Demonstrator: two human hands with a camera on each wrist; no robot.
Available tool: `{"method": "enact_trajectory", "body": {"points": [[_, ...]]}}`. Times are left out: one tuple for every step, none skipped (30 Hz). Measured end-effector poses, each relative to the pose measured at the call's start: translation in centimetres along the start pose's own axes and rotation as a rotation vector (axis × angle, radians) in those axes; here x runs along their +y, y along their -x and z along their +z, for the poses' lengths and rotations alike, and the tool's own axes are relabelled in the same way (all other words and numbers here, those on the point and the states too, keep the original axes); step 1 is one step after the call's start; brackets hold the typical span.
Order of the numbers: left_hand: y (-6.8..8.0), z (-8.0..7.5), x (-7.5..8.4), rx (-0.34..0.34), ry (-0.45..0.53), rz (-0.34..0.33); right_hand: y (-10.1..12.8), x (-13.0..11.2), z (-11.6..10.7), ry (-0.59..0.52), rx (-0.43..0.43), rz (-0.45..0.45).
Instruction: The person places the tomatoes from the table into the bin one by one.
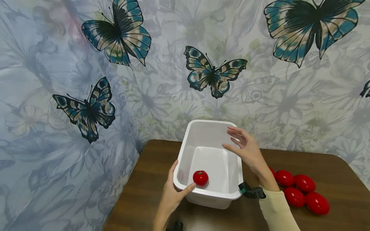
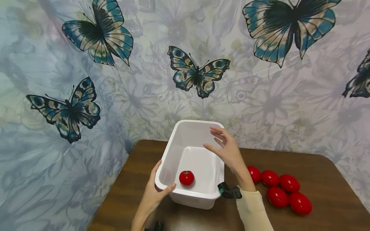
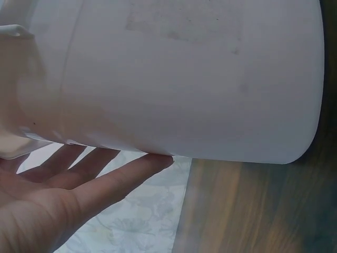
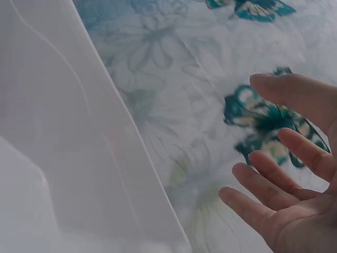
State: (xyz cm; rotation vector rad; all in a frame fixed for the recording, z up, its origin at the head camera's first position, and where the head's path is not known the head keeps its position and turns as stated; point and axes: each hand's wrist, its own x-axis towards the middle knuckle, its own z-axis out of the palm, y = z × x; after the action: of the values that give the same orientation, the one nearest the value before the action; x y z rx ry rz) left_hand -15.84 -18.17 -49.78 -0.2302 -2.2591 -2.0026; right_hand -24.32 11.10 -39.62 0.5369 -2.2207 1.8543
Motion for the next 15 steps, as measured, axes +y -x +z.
{"method": "enact_trajectory", "body": {"points": [[-0.1, 0.0, 0.0, -0.002, 0.011, 0.0, 0.2, 0.2, -0.7, 0.001, 0.014, -0.005], [-0.1, 0.0, 0.0, -0.002, 0.019, 0.001, 0.5, 0.4, -1.5, -0.007, 0.029, -0.011], [-0.1, 0.0, 0.0, -0.006, 0.031, 0.002, 0.9, 0.7, -2.4, -0.023, 0.044, -0.012], [-0.1, 0.0, 0.0, -0.01, 0.04, -0.001, 1.4, 1.1, -3.3, -0.042, 0.06, -0.01], [-0.2, 0.0, 0.0, -0.013, 0.043, 0.001, 1.8, 1.4, -4.3, -0.06, 0.077, -0.01], [-0.4, 0.0, 0.1, -0.017, 0.05, 0.003, 2.3, 1.7, -5.4, -0.088, 0.093, -0.01], [-0.4, 0.0, 0.1, -0.018, 0.051, 0.0, 2.9, 2.1, -6.4, -0.114, 0.108, -0.007], [-0.4, -0.1, 0.1, -0.019, 0.049, -0.004, 3.6, 2.5, -7.3, -0.143, 0.124, -0.002], [-0.4, -0.1, 0.1, -0.019, 0.047, -0.006, 4.3, 2.9, -8.2, -0.162, 0.141, 0.007], [-0.4, -0.2, 0.1, -0.019, 0.044, -0.009, 5.0, 3.3, -9.0, -0.171, 0.158, 0.014], [-0.4, -0.2, 0.1, -0.018, 0.046, -0.011, 5.7, 3.8, -9.7, -0.183, 0.175, 0.021], [-0.3, -0.2, 0.0, -0.018, 0.049, -0.015, 6.3, 4.3, -10.3, -0.194, 0.19, 0.028], [-0.3, -0.2, 0.0, -0.02, 0.049, -0.019, 7.0, 4.9, -10.8, -0.204, 0.205, 0.036], [-0.2, -0.1, -0.1, -0.023, 0.054, -0.022, 7.5, 5.4, -11.1, -0.216, 0.217, 0.045], [-0.2, 0.1, -0.2, -0.027, 0.06, -0.026, 8.0, 6.1, -11.5, -0.22, 0.228, 0.054]]}}
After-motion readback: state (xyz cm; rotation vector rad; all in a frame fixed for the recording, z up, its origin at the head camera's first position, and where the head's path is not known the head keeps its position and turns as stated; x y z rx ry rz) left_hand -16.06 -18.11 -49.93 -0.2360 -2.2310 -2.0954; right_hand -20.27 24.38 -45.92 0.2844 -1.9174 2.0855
